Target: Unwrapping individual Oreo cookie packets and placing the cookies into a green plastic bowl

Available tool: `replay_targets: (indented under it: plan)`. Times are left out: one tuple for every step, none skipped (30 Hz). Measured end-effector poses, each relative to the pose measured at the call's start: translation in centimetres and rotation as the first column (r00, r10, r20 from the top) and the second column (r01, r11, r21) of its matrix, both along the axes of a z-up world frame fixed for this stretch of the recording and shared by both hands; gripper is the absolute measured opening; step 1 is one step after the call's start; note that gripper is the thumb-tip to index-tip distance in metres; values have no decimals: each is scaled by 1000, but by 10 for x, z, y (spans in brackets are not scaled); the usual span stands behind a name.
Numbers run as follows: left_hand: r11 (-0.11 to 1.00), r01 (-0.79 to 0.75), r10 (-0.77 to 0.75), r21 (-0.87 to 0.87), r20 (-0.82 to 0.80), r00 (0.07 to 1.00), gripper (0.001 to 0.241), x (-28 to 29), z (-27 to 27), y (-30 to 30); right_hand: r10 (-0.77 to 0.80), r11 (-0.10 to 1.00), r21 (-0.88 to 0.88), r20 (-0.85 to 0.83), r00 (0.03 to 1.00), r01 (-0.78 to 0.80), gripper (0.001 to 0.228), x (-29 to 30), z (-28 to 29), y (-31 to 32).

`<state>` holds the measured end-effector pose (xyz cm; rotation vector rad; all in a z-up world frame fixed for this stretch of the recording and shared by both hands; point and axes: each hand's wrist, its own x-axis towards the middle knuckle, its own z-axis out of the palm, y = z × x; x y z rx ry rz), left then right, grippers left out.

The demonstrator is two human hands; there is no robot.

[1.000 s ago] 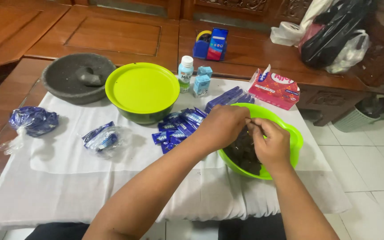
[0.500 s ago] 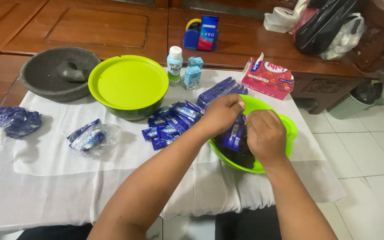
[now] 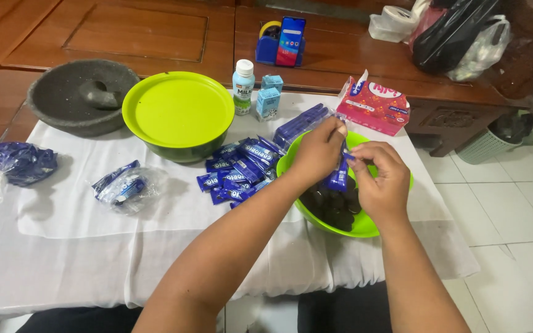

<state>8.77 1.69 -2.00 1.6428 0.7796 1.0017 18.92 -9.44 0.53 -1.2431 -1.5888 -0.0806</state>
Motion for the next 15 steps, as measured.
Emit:
replay_targets:
  plan:
    - [1000, 2, -2, -1, -2, 1000, 21, 2, 2, 2, -2, 1000, -1, -2, 1000, 2, 10, 2, 4, -2]
    - [997, -39, 38, -68, -14, 999, 23, 5, 4, 4, 99, 995, 14, 39, 994, -100, 13, 3, 8, -5]
    - [988, -82, 79, -134, -26, 997, 25, 8, 7, 7, 200, 979, 26, 83, 976, -202, 16, 6, 14, -6]
    - [987, -82, 80, -135, -24, 997, 25, 12, 0, 14, 200, 979, 26, 85, 976, -203, 16, 7, 13, -9]
    - [981, -114, 106, -159, -58, 993, 25, 17, -6, 21, 247, 969, -8, 118, 962, -248, 13, 9, 13, -11]
    - [972, -146, 132, -182, -91, 987, 26, 22, -12, 30, 294, 956, -43, 149, 944, -291, 10, 11, 13, -12]
    - [972, -146, 130, -183, -93, 987, 26, 23, -14, 34, 293, 956, -44, 147, 945, -290, 10, 16, 12, -15]
    - [964, -170, 148, -205, -119, 982, 28, 24, -17, 38, 359, 932, -57, 50, 932, -357, 7, 21, 11, -17]
    - [954, -194, 164, -228, -142, 976, 30, 27, -19, 43, 420, 904, -65, -44, 906, -422, 4, 28, 11, -19]
    - [954, -192, 163, -229, -140, 977, 30, 26, -19, 44, 419, 905, -66, -42, 907, -421, 4, 34, 8, -21]
    - [949, -212, 169, -233, -189, 967, 32, 25, -20, 46, 433, 894, -80, -103, 895, -442, 4, 39, 5, -22]
    - [944, -231, 175, -235, -238, 955, 35, 24, -20, 47, 445, 882, -93, -163, 881, -462, 4, 44, 3, -22]
    - [944, -230, 173, -236, -240, 955, 35, 23, -21, 47, 443, 882, -93, -164, 881, -461, 4, 52, -3, -20]
    - [958, -221, 164, -182, -285, 945, 35, 21, -23, 48, 350, 914, -127, -241, 905, -386, 3, 60, -9, -17]
    - [970, -209, 158, -127, -327, 932, 35, 20, -23, 48, 251, 936, -166, -310, 917, -312, 8, 69, -14, -13]
